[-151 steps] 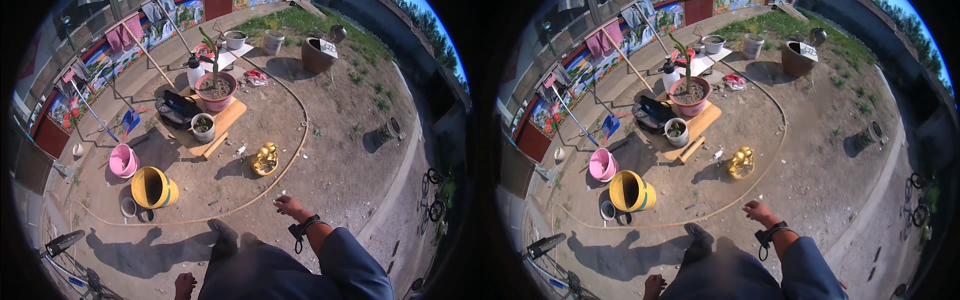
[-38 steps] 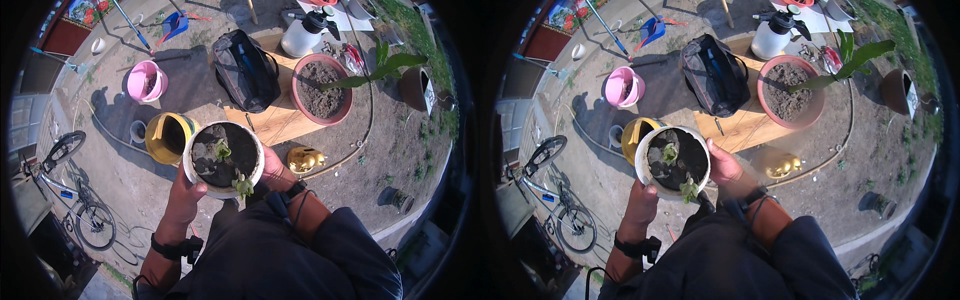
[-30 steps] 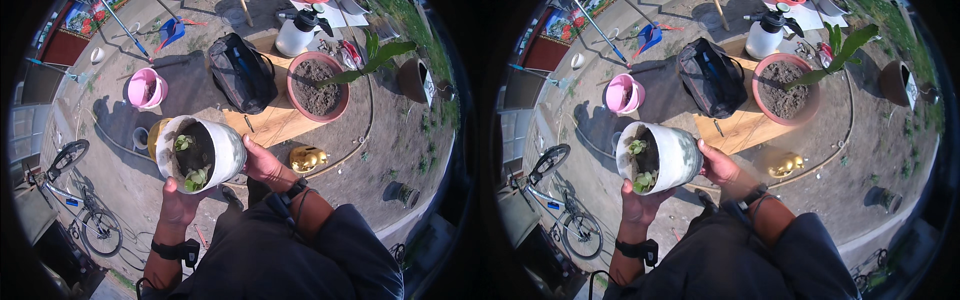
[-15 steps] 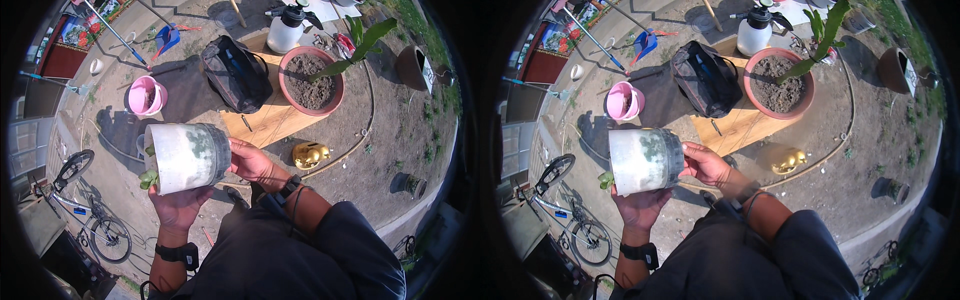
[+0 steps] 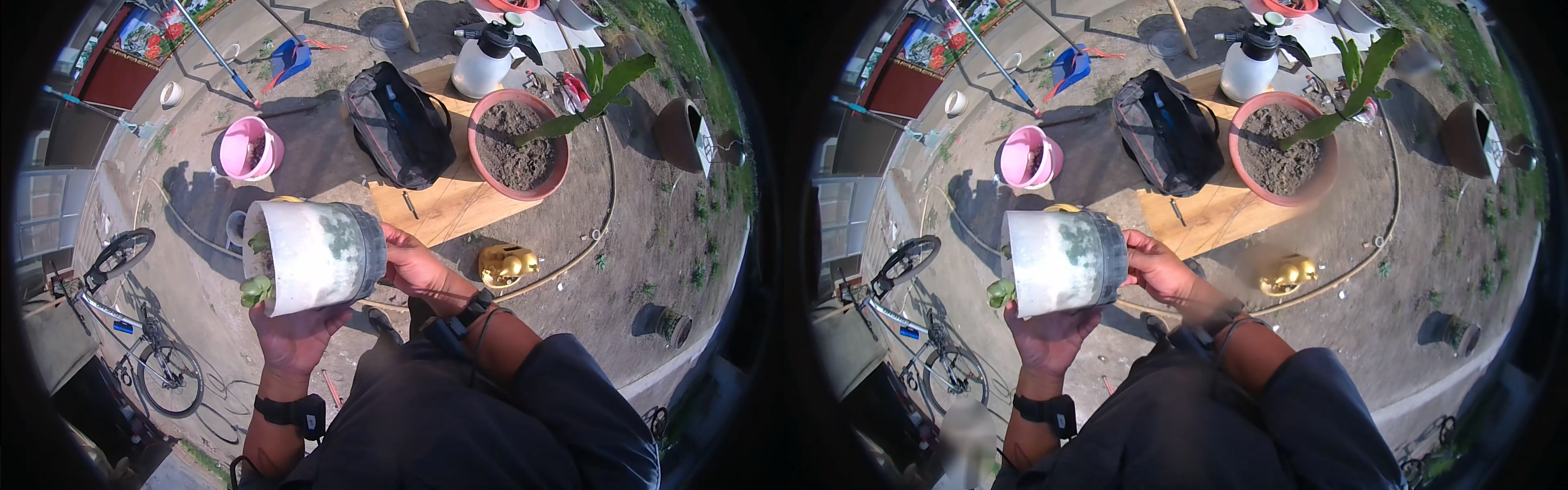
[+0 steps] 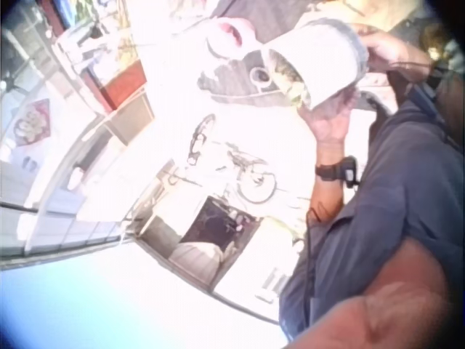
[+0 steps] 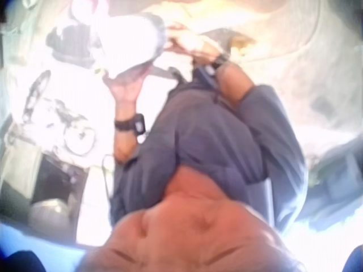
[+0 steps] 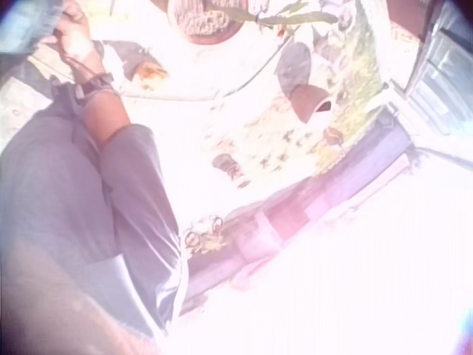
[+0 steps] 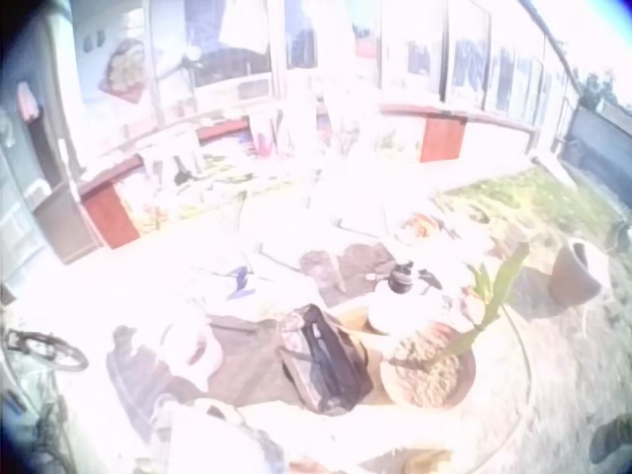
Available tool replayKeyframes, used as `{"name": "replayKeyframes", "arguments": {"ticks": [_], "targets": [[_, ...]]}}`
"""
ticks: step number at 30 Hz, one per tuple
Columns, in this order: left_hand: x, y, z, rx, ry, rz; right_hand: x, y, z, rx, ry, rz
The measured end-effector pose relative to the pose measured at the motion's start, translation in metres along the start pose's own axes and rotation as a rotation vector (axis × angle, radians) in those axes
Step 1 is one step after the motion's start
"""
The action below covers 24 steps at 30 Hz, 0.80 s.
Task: The person picks up a small potted plant, removes a leaf, and places it into a larger pot. They then carry the small pot into a sunroom and place it among other potted plants.
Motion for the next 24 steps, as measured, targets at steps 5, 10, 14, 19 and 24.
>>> {"name": "replayKeyframes", "arguments": {"ticks": [5, 10, 14, 19, 24], "targets": [[0.009, -0.018, -0.006, 0.1, 0.073, 0.174, -0.015, -0.008, -0.022, 0.163, 0.069, -0.124], [0.007, -0.049, -0.015, 0.223, 0.155, 0.237, -0.018, -0.022, -0.031, 0.213, 0.125, -0.165], [0.004, -0.065, -0.019, 0.257, 0.201, 0.27, -0.021, -0.011, -0.027, 0.234, 0.139, -0.244], [0.007, -0.061, -0.024, 0.287, 0.294, 0.325, -0.026, 0.047, -0.022, 0.053, -0.039, -0.674], [0.008, -0.053, -0.023, 0.291, 0.265, 0.358, -0.027, 0.111, -0.025, -0.2, -0.175, -1.096]]}}
Point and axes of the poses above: each hand's wrist, its own z-axis towards the middle knuckle, its own y-axis out of the palm, x = y × z, the point moved 3 cm from there along z, towards the middle knuckle, and after that the axes turned 10 degrees about z, right-handed, at the moved point
